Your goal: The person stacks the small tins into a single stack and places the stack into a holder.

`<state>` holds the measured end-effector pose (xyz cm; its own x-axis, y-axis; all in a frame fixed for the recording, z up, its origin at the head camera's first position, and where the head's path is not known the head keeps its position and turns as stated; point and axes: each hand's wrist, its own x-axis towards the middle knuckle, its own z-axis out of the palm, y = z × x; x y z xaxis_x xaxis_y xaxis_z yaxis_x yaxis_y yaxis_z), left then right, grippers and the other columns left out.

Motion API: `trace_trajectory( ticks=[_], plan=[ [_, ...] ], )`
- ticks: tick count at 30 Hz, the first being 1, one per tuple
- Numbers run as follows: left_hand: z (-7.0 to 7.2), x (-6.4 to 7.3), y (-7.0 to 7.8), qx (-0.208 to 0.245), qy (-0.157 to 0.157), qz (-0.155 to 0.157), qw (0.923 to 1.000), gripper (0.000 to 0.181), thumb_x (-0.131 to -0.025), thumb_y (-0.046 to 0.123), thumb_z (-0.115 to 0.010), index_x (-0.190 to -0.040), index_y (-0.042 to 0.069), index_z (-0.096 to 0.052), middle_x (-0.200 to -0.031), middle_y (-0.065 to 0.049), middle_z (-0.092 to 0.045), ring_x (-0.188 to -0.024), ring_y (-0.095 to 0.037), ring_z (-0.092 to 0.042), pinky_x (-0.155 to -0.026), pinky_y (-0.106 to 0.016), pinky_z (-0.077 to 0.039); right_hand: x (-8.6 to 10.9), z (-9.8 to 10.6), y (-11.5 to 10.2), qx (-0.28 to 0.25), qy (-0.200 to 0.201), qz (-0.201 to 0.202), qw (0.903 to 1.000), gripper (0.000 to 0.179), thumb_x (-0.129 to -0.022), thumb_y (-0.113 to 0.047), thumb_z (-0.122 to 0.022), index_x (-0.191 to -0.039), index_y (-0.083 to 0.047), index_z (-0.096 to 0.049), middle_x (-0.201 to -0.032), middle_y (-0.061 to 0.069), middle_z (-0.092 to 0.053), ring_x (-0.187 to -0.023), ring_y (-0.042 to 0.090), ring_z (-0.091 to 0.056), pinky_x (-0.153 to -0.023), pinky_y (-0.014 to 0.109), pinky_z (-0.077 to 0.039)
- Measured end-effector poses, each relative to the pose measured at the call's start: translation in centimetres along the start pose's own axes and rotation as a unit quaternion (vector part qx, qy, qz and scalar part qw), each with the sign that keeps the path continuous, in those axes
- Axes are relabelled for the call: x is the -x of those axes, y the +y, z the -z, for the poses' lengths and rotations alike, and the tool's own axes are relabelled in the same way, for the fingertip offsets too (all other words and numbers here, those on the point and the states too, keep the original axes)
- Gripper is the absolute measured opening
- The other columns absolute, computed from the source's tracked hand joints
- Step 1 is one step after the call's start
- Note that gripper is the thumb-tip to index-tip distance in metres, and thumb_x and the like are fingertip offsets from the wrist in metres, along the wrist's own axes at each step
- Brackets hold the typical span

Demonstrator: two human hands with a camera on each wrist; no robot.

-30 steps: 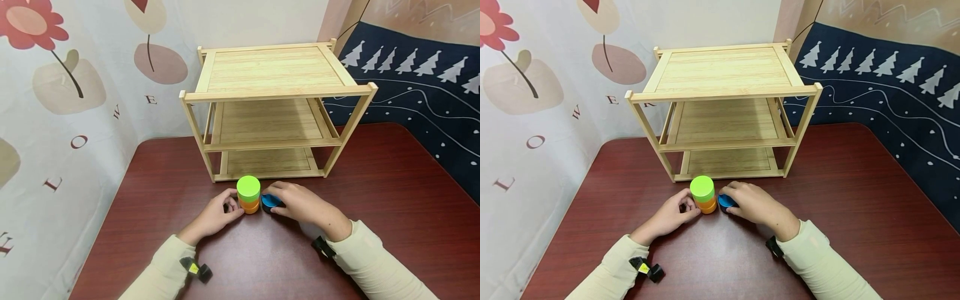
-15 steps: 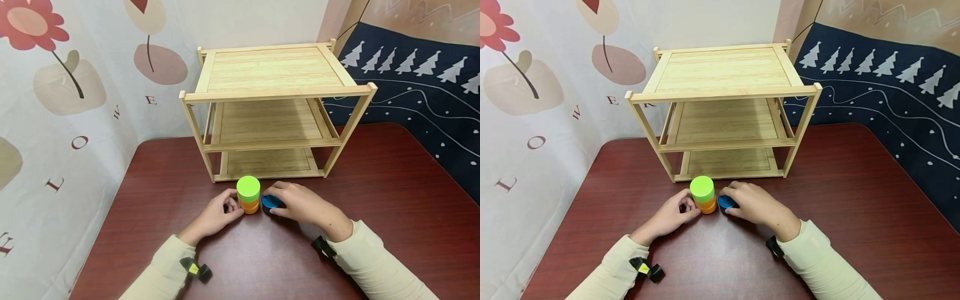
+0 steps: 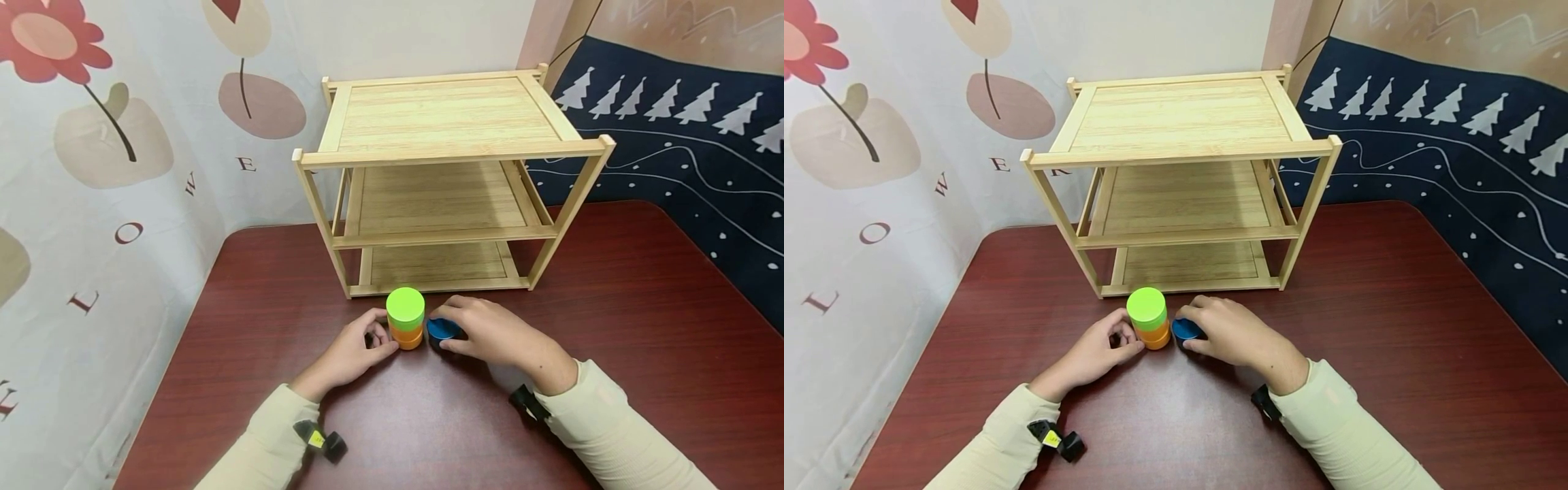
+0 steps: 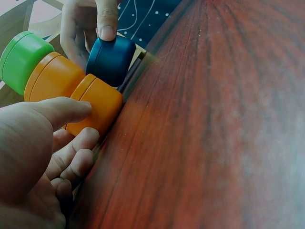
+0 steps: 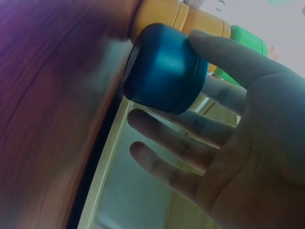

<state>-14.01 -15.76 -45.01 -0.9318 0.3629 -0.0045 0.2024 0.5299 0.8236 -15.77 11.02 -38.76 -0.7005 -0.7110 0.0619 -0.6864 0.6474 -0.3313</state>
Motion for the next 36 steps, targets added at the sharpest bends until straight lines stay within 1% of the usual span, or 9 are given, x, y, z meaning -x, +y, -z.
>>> trace_trajectory(
  ticks=[8, 15, 26, 31, 36],
  plan=[
    [0.05, -0.01, -0.03, 0.001, 0.000, 0.001, 1.0000, 0.048, -0.090, 0.021, -0.075, -0.132, 0.008, -0.054, -0.084, 0.003, -0.063, -0.075, -0.010, -0.055, -0.068, -0.022, -0.046, -0.01, 0.02, -0.01, 0.002, 0.006, 0.003, 1.0000, 0.037, -0.089, -0.031, -0.076, -0.123, -0.018, -0.068, -0.111, -0.001, -0.064, -0.091, 0.011, -0.062, -0.081, 0.033, -0.054],
    [-0.01, -0.04, -0.07, 0.001, -0.002, 0.001, 1.0000, 0.048, -0.090, 0.022, -0.075, -0.132, 0.009, -0.054, -0.085, 0.003, -0.064, -0.076, -0.010, -0.056, -0.069, -0.022, -0.046, 0.05, 0.10, -0.08, 0.000, 0.013, -0.001, 0.9999, 0.038, -0.090, -0.031, -0.075, -0.124, -0.018, -0.067, -0.114, 0.000, -0.064, -0.096, 0.012, -0.063, -0.084, 0.033, -0.055],
    [0.08, 0.02, 0.02, 0.001, 0.000, -0.003, 1.0000, 0.047, -0.090, 0.022, -0.075, -0.131, 0.009, -0.055, -0.084, 0.003, -0.063, -0.076, -0.010, -0.056, -0.069, -0.022, -0.046, 0.09, 0.60, -0.38, 0.000, 0.031, 0.003, 0.9995, 0.038, -0.089, -0.030, -0.076, -0.124, -0.017, -0.067, -0.114, 0.002, -0.063, -0.092, 0.012, -0.063, -0.081, 0.033, -0.055],
    [0.08, 0.00, 0.00, 0.002, -0.001, -0.003, 1.0000, 0.047, -0.090, 0.022, -0.075, -0.131, 0.010, -0.055, -0.084, 0.003, -0.064, -0.076, -0.010, -0.056, -0.069, -0.022, -0.046, 0.09, 0.72, -0.39, -0.004, 0.041, 0.005, 0.9991, 0.038, -0.088, -0.029, -0.077, -0.123, -0.017, -0.067, -0.113, 0.001, -0.063, -0.092, 0.012, -0.063, -0.081, 0.033, -0.055],
    [0.06, 0.01, 0.01, 0.001, 0.001, -0.003, 1.0000, 0.047, -0.090, 0.022, -0.075, -0.131, 0.010, -0.055, -0.084, 0.003, -0.064, -0.077, -0.010, -0.056, -0.069, -0.022, -0.046, 0.13, 0.88, -0.43, -0.006, 0.043, 0.004, 0.9991, 0.039, -0.089, -0.029, -0.076, -0.124, -0.017, -0.067, -0.115, 0.001, -0.063, -0.094, 0.012, -0.064, -0.082, 0.033, -0.055]
  ],
)
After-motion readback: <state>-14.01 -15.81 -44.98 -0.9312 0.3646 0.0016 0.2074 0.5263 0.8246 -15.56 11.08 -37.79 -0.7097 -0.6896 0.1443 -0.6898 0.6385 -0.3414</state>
